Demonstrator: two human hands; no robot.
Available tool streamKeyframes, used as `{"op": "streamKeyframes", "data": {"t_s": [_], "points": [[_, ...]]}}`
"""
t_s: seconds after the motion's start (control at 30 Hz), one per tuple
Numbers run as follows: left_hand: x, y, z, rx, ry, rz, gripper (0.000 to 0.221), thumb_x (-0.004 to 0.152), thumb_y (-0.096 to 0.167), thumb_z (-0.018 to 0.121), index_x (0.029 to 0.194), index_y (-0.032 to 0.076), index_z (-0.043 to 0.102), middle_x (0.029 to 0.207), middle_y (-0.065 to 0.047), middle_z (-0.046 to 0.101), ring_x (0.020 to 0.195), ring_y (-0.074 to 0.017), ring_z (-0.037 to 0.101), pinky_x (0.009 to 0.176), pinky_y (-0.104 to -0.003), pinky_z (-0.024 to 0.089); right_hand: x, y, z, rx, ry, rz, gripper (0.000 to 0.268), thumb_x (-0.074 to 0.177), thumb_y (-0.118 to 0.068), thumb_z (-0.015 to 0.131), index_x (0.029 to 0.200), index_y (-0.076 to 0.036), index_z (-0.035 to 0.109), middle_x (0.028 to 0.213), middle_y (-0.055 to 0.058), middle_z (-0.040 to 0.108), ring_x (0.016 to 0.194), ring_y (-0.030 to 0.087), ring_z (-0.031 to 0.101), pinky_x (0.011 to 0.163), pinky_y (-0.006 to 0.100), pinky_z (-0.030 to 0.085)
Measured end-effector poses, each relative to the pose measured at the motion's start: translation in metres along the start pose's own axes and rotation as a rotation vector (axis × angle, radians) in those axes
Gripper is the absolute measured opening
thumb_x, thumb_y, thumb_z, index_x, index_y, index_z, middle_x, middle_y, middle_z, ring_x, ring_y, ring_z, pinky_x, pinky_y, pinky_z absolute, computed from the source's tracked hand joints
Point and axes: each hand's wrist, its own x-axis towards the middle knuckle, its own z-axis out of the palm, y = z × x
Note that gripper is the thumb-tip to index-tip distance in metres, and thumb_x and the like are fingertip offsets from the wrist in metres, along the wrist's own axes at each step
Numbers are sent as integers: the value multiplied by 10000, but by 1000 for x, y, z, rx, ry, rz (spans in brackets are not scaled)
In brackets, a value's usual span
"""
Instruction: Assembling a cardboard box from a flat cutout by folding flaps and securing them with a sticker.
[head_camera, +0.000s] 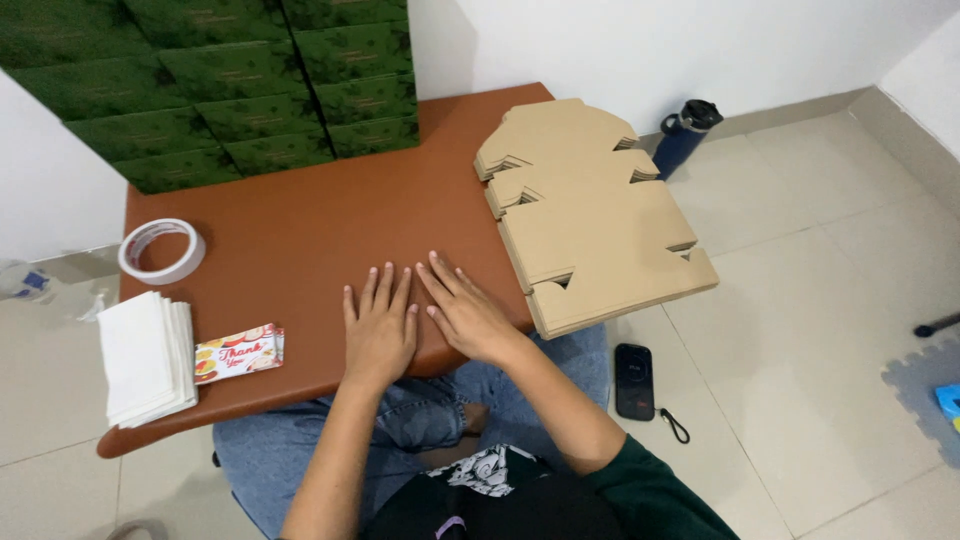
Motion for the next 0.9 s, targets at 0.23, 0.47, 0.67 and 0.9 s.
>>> {"op": "streamKeyframes", "data": {"t_s": [0.23, 0.47, 0.67, 0.9], "points": [[16, 61, -13, -273, -41, 175, 567, 1042, 304, 458, 1574, 135, 355, 1599, -144, 366, 1487, -347, 295, 1184, -635, 115, -66, -3, -87, 41, 158, -23, 524, 1027, -146, 516, 1535, -56, 422, 1602, 268, 321, 1468, 402, 339, 1203, 515, 256], [49, 138, 0, -253, -19, 559, 626, 885, 494, 674, 1366, 103, 590, 1359, -119, 523, 1342, -309, 410, 1069, -473, 342, -133, 69, -125, -187, 179, 364, 449, 1019, -302, 559, 1439, -142, 568, 1518, 197, 484, 1424, 386, 415, 1197, 582, 226], [56, 158, -2, -150, -72, 605, 582, 781, 426, 803, 1206, 49, 676, 1138, -110, 583, 1161, -291, 500, 1031, -491, 326, -158, 93, -125, -118, 290, 417, 429, 1018, -291, 583, 1429, -170, 585, 1510, 170, 504, 1440, 353, 403, 1215, 538, 209], [59, 164, -4, -123, -71, 607, 551, 746, 401, 838, 1161, 87, 656, 1078, -93, 605, 1088, -278, 553, 1066, -533, 280, -158, 94, -129, -94, 276, 423, 529, 940, -377, 669, 1434, -210, 579, 1523, 144, 498, 1454, 323, 394, 1225, 524, 196]]}}
